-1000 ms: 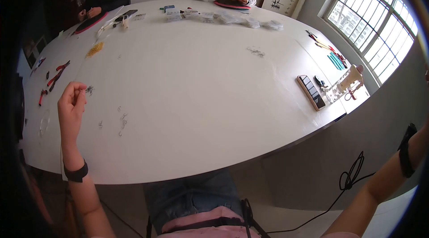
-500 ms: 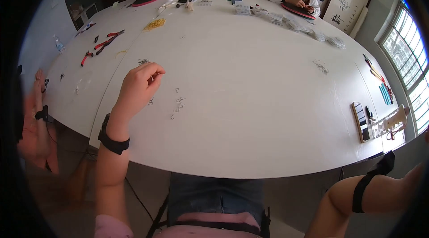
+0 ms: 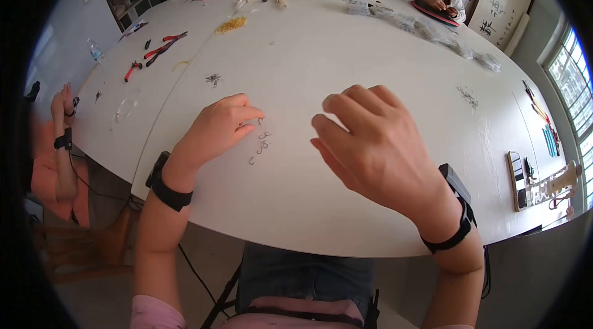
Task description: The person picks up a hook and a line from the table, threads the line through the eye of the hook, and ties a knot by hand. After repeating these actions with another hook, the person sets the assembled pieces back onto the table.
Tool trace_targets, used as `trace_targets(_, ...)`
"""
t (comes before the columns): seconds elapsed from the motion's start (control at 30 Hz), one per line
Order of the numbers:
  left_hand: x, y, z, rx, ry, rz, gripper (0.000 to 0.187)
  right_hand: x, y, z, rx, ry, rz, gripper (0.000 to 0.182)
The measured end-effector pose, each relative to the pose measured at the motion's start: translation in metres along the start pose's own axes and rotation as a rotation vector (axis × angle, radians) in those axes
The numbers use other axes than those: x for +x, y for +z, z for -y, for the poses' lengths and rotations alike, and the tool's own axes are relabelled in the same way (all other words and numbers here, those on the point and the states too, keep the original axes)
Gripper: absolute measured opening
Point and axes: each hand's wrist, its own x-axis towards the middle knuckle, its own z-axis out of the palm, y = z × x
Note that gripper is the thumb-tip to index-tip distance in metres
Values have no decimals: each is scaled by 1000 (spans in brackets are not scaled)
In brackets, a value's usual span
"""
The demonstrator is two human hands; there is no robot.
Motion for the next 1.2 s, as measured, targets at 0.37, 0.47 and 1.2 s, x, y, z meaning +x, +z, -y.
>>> trace_targets(0.37, 5, 6, -1, -52, 7, 30, 4, -32, 74, 1, 207, 59, 280, 37)
trace_targets(0.47, 7, 9, 0, -66, 10, 27, 9, -34, 69, 4, 289, 30, 246, 25)
trace_targets(1.2, 2, -21, -11, -1005, -346, 120, 4, -24, 65, 2, 132, 279, -321, 19)
